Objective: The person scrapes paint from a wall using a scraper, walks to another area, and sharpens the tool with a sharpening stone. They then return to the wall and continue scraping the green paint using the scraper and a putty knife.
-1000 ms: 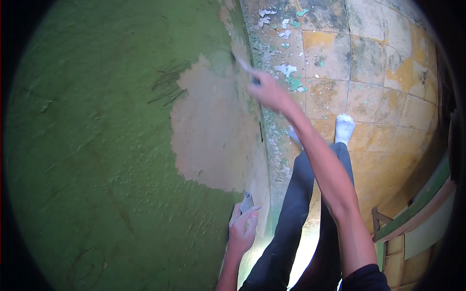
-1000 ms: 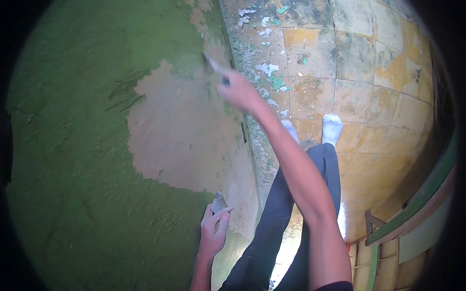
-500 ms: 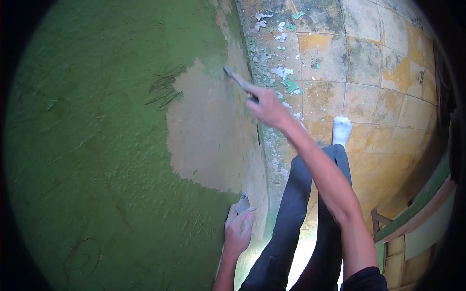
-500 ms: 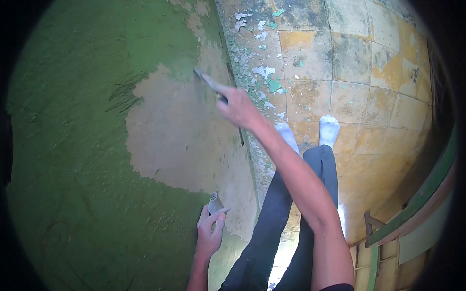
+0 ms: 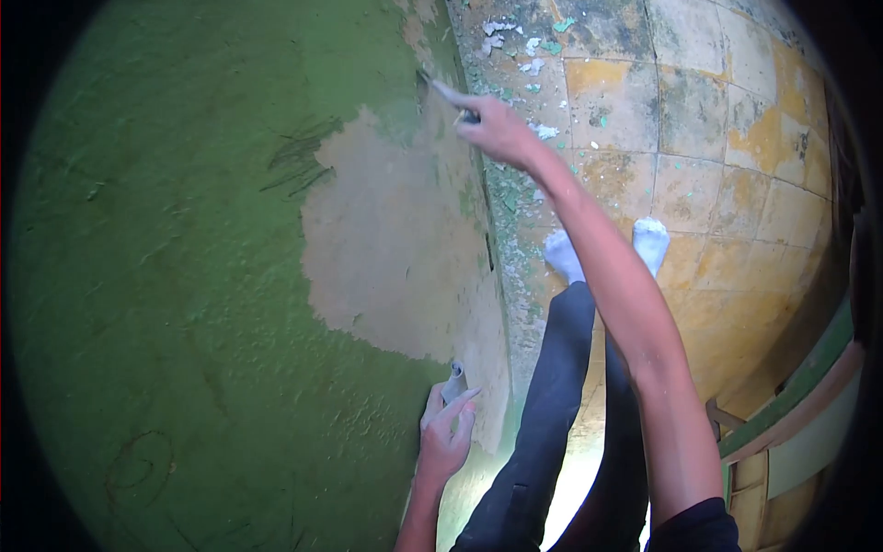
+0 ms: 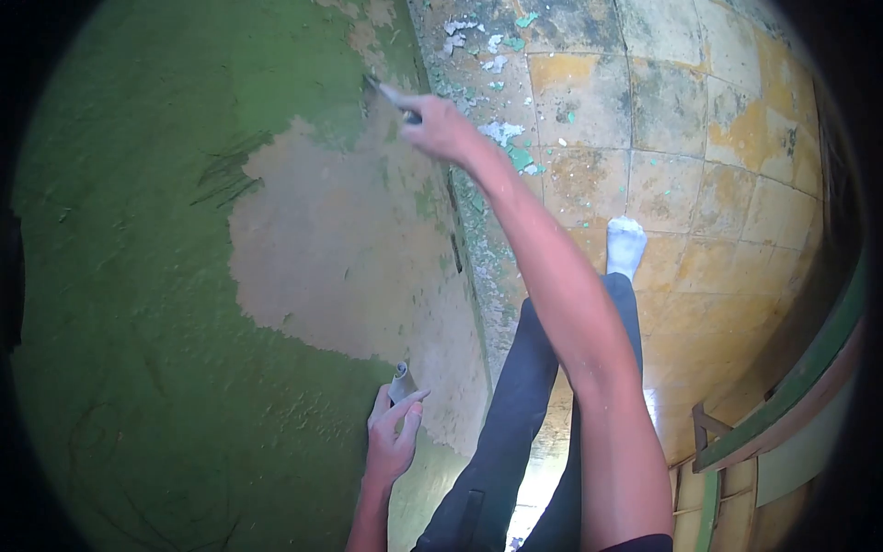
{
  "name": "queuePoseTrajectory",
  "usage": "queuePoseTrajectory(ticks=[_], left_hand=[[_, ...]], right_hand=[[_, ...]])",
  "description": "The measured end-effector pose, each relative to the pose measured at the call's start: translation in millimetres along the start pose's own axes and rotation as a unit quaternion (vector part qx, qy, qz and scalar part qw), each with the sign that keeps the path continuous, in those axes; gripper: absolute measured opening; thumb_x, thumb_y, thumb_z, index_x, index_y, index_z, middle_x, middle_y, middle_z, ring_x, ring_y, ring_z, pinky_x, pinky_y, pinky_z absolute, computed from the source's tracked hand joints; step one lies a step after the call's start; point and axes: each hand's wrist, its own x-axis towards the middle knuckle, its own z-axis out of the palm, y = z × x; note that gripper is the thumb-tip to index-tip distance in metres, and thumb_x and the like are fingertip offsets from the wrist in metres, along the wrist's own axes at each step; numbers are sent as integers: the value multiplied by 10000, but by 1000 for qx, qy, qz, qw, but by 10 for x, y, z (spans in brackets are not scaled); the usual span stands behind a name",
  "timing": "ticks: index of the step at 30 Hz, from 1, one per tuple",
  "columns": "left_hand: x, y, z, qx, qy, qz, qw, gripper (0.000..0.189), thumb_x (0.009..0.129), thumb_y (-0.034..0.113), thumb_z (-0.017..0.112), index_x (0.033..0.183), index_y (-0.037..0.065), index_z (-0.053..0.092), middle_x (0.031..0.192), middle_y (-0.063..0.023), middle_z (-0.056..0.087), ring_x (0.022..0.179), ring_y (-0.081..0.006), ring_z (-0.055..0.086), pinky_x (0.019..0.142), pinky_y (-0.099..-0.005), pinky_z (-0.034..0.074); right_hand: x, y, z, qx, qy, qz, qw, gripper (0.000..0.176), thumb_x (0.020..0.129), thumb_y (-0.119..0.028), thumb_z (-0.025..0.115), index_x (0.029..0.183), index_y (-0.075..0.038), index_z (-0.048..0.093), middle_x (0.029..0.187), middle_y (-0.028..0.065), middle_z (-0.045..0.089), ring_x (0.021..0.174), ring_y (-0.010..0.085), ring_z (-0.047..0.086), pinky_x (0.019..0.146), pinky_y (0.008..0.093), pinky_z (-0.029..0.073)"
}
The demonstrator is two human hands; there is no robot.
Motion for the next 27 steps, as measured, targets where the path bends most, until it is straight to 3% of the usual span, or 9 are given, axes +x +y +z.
queuePoseTrajectory(ticks=[4,7,10,13,16,20,23,26,27], left_hand=[[-12,77,-10,-7,-6,-11,1000,234,925,75,566,1108,6,694,962,-137,549,893,-260,561,810,-344,441],[-42,22,-44,-8,10,5,1000,232,926,77,569,1107,3,694,973,-140,553,904,-265,565,820,-345,441],[-11,-20,59,-4,2,12,1000,229,926,75,570,1103,1,694,979,-141,556,917,-265,569,828,-349,443],[-17,9,-3,0,-1,-16,1000,227,925,68,569,1102,2,695,981,-141,562,927,-264,573,836,-350,443],[-52,-9,11,-12,-2,-7,1000,227,923,64,568,1100,4,697,979,-141,565,926,-262,576,836,-350,443],[-35,-11,15,-20,7,-4,1000,227,922,67,567,1097,5,698,974,-145,565,919,-268,578,831,-352,444],[-11,-54,61,-9,12,9,1000,230,920,69,567,1098,6,699,974,-148,564,915,-273,580,830,-356,446],[-7,-1,30,-19,6,-8,1000,232,918,67,570,1100,5,698,979,-151,565,913,-278,581,834,-358,447],[-15,2,8,-17,5,-7,1000,232,917,67,571,1100,3,697,982,-153,565,915,-279,582,836,-358,447]], right_hand=[[-326,-5,184,-3,5,-5,1000,738,764,-96,489,1478,-265,415,837,102,674,618,140,510,672,307,476],[-417,-156,9,-8,-58,37,998,688,779,-112,484,1448,-269,465,937,190,691,791,234,640,808,354,508],[254,128,-39,7,33,-4,999,717,772,-107,483,1460,-306,442,953,172,699,745,204,630,771,336,512],[275,-31,-65,1,-16,91,996,769,757,-84,473,1477,-344,398,1116,186,693,693,172,624,731,305,525],[-499,-109,142,-14,-23,-31,999,816,741,-95,468,1500,-369,347,916,147,715,598,132,530,639,286,490],[-656,-302,51,-3,-56,-13,998,803,744,-98,465,1498,-355,360,808,183,660,601,185,515,675,338,486],[-110,-22,97,-34,16,-25,999,784,742,-102,473,1484,-342,386,842,212,663,615,211,518,697,356,491],[-477,-284,122,-34,-26,30,999,771,742,-105,484,1475,-327,401,881,228,661,632,213,532,706,352,493],[-636,-211,216,4,-20,5,1000,774,743,-105,486,1479,-324,395,904,209,673,621,203,524,674,352,485]])
